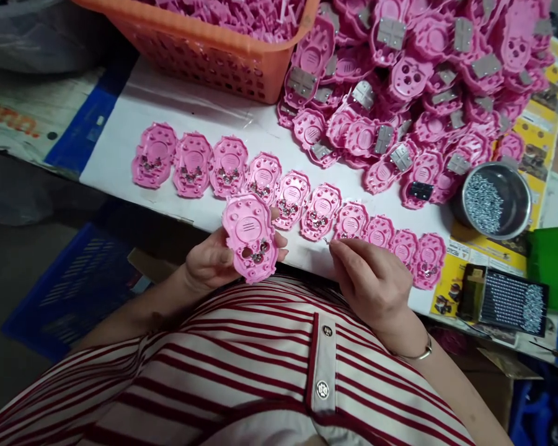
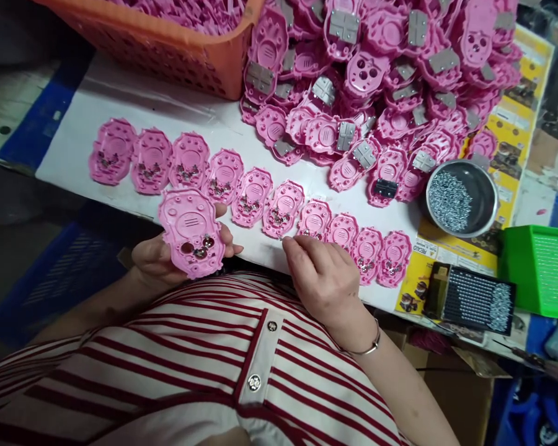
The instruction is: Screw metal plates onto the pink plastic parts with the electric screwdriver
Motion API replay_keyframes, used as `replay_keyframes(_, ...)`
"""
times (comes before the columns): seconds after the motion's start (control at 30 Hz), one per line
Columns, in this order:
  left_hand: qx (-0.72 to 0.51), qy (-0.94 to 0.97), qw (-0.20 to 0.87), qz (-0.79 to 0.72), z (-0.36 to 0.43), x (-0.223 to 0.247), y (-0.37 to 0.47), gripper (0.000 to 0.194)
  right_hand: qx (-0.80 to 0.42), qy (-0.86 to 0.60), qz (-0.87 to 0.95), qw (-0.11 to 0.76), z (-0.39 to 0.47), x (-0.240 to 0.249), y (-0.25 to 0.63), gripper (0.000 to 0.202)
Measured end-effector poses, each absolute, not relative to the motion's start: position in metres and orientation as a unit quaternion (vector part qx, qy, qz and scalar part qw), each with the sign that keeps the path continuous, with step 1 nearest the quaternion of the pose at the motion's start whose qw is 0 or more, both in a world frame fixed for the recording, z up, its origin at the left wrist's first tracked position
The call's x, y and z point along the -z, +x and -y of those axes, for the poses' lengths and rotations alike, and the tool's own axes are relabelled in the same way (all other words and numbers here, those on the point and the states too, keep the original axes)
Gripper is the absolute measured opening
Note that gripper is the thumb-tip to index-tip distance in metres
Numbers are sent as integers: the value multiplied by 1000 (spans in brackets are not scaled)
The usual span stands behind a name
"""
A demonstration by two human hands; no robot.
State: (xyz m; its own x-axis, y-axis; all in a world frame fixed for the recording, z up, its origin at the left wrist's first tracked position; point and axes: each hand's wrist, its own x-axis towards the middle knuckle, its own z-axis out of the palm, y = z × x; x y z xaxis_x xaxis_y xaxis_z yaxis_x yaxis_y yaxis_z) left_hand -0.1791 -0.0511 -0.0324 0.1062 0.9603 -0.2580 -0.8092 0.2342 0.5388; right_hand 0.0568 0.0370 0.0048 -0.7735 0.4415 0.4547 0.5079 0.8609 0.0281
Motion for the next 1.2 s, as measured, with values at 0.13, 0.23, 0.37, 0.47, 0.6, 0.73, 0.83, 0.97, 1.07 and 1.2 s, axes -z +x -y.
replay_keyframes(0.13,-584,128,750,-284,49,33,-182,94,16,-285,932,224,-40,-5,60,34)
replay_keyframes(0.23,-564,125,763,-291,48,35,-184,103,-28,-315,921,229,-43,-6,63,37)
replay_keyframes(0.37,-574,126,749,-305,49,37,-182,107,-46,-326,914,237,-44,-6,65,40)
replay_keyframes(0.47,-584,133,734,-320,48,38,-179,104,-53,-324,913,242,-43,-5,65,38)
replay_keyframes(0.6,-605,129,720,-316,47,38,-176,101,-88,-331,904,256,-44,-9,62,28)
replay_keyframes(0.73,-614,119,717,-306,46,37,-174,86,-239,-371,861,253,-51,-19,52,10)
replay_keyframes(0.83,-606,121,723,-308,48,37,-173,76,-457,-398,771,194,-56,-28,38,12)
replay_keyframes(0.97,-596,134,733,-300,51,33,-173,66,-651,-408,625,141,-54,-34,22,25)
replay_keyframes(1.07,-593,157,731,-298,52,29,-173,63,-714,-421,539,148,-47,-35,18,27)
replay_keyframes(1.2,-570,206,733,-309,54,25,-170,63,-740,-434,495,137,-40,-35,19,29)
